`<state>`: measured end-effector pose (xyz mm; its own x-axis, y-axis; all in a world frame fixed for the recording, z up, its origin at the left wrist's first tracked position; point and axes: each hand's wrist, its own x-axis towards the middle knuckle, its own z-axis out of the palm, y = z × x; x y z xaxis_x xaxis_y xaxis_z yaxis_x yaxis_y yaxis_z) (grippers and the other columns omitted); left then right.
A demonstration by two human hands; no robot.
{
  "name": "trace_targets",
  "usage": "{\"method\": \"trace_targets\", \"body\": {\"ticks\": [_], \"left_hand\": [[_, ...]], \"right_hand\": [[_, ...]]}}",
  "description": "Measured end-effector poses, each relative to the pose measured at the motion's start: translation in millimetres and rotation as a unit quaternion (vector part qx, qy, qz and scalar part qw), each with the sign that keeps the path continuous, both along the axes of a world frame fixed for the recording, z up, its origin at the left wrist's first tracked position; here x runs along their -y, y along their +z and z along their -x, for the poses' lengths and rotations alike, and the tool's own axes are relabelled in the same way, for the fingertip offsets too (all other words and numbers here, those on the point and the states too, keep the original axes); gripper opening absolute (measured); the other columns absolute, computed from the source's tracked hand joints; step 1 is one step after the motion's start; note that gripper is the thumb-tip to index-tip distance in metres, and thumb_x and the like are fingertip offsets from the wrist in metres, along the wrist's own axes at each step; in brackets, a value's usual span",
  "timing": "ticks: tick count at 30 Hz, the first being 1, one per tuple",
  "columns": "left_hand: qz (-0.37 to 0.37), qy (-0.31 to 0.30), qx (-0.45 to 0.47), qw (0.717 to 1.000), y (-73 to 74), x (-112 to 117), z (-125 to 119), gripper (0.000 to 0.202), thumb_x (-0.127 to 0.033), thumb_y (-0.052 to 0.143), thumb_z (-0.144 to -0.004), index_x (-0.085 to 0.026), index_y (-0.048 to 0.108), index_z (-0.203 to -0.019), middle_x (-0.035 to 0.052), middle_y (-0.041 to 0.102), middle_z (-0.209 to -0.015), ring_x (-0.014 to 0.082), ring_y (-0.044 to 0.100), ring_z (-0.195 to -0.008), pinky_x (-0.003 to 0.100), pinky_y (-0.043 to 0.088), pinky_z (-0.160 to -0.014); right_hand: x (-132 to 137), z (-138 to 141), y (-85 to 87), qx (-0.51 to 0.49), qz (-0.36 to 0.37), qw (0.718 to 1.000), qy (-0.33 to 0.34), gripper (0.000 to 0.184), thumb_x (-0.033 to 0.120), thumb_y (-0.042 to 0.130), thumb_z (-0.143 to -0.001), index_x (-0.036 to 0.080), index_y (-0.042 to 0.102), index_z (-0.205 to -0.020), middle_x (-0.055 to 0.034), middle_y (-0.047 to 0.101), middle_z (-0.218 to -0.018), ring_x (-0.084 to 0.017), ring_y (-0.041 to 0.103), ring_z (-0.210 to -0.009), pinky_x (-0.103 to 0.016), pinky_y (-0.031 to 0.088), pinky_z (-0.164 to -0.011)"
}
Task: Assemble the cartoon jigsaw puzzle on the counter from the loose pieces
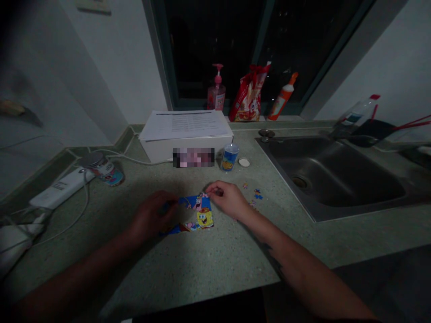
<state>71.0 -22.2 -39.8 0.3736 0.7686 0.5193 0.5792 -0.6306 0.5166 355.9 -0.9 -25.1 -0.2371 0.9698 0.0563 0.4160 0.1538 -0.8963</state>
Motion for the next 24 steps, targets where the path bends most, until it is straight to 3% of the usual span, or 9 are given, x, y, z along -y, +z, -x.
{"method": "trace_targets", "body": {"ticks": [8,24], "left_hand": [[-0.05,-0.109,-0.004,0.993,10.9,8.0,-11.9,0.012,-0.01,0.066,-0.098,-0.022,0.069,-0.1,0.0056,0.078,-0.097,0.0217,0.074,-0.087,0.035,0.059,-0.078],[-0.034,-0.111,0.029,0.993,14.4,9.9,-13.0,0.013,-0.009,0.065,-0.099,-0.022,0.066,-0.099,0.0024,0.076,-0.092,0.0177,0.073,-0.083,0.029,0.058,-0.075]], "right_hand": [[21.7,36.2,3.9,-0.037,0.043,0.998,0.039,0.004,0.02,0.078,-0.086,0.021,0.077,-0.09,0.0009,0.072,-0.078,-0.013,0.058,-0.066,-0.028,0.045,-0.064],[22.1,38.5,3.0,-0.054,0.088,0.993,0.05,0.006,0.016,0.076,-0.086,0.021,0.072,-0.085,0.0051,0.06,-0.067,-0.012,0.05,-0.061,-0.027,0.039,-0.059]]}}
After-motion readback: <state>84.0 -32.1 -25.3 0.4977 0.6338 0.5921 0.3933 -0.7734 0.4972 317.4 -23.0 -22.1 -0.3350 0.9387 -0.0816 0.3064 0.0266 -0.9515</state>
